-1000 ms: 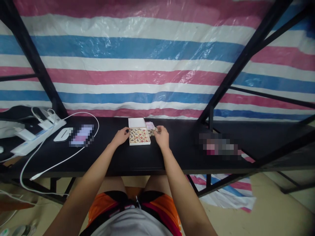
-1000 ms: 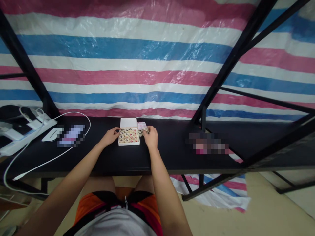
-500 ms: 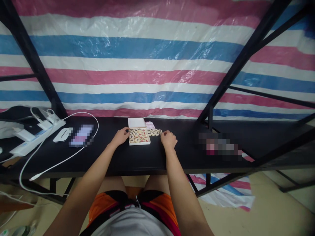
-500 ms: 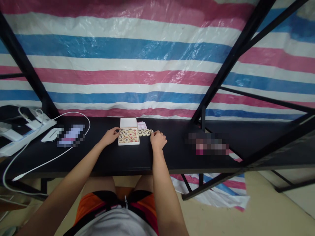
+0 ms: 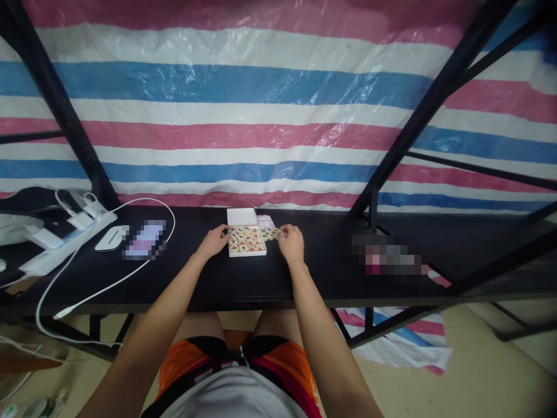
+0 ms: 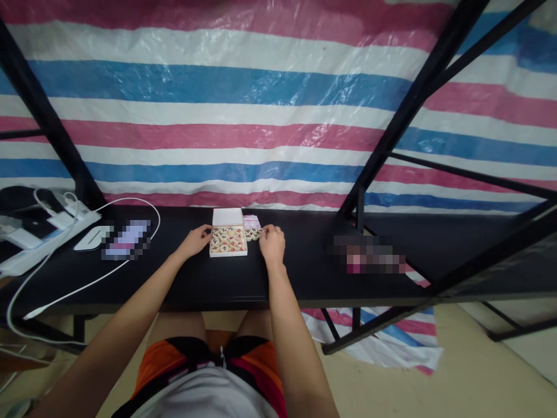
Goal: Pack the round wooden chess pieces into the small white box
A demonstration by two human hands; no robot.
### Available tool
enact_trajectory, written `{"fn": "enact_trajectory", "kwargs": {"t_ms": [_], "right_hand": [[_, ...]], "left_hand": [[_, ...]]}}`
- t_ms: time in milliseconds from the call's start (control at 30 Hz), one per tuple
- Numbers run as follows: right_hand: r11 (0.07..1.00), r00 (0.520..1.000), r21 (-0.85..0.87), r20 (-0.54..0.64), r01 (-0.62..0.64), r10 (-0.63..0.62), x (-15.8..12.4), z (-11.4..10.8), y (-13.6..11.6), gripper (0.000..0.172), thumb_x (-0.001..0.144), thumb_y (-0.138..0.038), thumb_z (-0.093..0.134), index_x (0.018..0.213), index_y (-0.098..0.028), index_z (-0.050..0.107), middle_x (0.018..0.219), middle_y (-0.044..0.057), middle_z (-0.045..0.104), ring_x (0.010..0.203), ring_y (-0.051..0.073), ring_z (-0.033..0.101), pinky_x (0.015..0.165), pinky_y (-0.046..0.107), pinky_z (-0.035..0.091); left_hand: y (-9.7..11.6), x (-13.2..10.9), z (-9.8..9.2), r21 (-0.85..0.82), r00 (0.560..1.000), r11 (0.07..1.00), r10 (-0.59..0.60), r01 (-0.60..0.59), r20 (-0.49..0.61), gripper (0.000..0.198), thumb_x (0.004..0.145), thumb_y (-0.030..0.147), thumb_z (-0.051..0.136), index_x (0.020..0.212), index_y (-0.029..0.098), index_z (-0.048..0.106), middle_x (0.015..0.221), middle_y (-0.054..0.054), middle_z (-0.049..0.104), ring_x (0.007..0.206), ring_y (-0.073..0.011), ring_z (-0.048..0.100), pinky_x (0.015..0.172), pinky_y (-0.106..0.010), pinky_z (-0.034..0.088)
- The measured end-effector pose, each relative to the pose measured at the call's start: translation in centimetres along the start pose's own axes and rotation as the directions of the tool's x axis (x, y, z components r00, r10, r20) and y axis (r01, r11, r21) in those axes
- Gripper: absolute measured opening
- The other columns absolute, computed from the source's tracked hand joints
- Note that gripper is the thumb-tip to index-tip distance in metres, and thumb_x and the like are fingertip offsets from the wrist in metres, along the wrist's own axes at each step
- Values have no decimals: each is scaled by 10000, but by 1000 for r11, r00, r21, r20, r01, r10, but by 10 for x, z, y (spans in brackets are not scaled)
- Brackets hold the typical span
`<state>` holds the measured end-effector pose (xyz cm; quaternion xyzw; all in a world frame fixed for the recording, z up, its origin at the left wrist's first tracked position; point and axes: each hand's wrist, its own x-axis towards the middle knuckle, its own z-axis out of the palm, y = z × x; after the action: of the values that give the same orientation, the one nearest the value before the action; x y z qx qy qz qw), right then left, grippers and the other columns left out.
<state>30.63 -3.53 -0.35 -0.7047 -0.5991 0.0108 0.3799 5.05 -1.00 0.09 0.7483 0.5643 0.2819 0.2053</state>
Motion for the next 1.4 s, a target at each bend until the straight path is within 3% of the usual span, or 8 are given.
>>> {"fn": "enact_trajectory", "kwargs": {"t_ms": [100, 167, 533, 667, 1067, 1233, 1300, 1400], "right_hand": [[934, 948, 201, 64, 295, -313, -5, 10, -15, 194, 817, -168, 463, 889, -180, 643, 924, 69, 623, 908, 195, 554, 852, 308, 419], [880, 897, 281, 113, 383, -427, -10, 15, -26, 177, 818, -175, 477, 859, -184, 649, 897, 57, 630, 905, 189, 554, 868, 310, 416], [697, 656, 359, 249, 621, -713, -32, 6, -54, 196, 833, -231, 538, 977, -198, 666, 985, 62, 634, 951, 184, 575, 920, 333, 410], [673, 620, 331, 263, 661, -739, -34, 5, -56, 217, 845, -229, 529, 1009, -177, 662, 1015, 80, 640, 1010, 197, 565, 946, 335, 403], [744, 757, 488, 227, 456, -613, -27, 11, -47, 264, 809, -282, 587, 1062, -212, 609, 1009, 37, 605, 834, 147, 564, 808, 281, 450], [905, 964, 364, 62, 219, -258, -9, 7, -27, 379, 791, -251, 551, 1166, -191, 537, 1050, 63, 606, 914, 184, 557, 870, 312, 431], [952, 995, 293, 16, 88, -96, -3, 5, -16, 463, 763, -203, 541, 1222, -173, 491, 1064, 74, 602, 957, 196, 546, 899, 322, 415], [977, 998, 213, 68, -9, -6, 1, 6, -6, 509, 731, -197, 553, 1234, -176, 484, 1053, 68, 606, 965, 203, 546, 875, 316, 422]], "left_hand": [[-1, 0, 1, 12, 1000, 1000, -6, 6, -7, 336, 828, 314, 497, 1128, 200, 596, 741, -16, 666, 714, -168, 608, 683, -249, 415], [0, 0, 0, 15, 1000, 1000, -3, 3, -10, 334, 828, 315, 499, 1125, 199, 598, 745, -19, 666, 718, -170, 609, 684, -250, 417], [3, -1, -1, 4, 1000, 1000, 13, -13, -13, 331, 832, 306, 494, 1117, 180, 605, 670, -6, 647, 645, -160, 598, 641, -247, 411], [1, -1, -1, 10, 1000, 1000, 11, -11, -14, 332, 825, 297, 500, 1121, 184, 601, 699, -11, 659, 670, -163, 608, 666, -250, 421], [3, -2, -2, 13, 1000, 1000, 5, -5, -9, 339, 833, 317, 491, 1127, 184, 595, 711, -15, 665, 684, -172, 613, 684, -259, 426], [3, -1, -3, 28, 1000, 1000, -8, 8, 0, 337, 839, 318, 492, 1135, 194, 597, 758, -26, 682, 744, -179, 625, 739, -269, 430], [3, -1, -3, 30, 1000, 999, -12, 12, 1, 335, 840, 321, 492, 1134, 198, 596, 762, -25, 683, 753, -180, 625, 743, -269, 431], [4, -1, -3, 30, 1000, 999, -14, 14, 4, 335, 838, 320, 495, 1133, 197, 596, 763, -28, 681, 755, -181, 624, 742, -268, 430]]}}
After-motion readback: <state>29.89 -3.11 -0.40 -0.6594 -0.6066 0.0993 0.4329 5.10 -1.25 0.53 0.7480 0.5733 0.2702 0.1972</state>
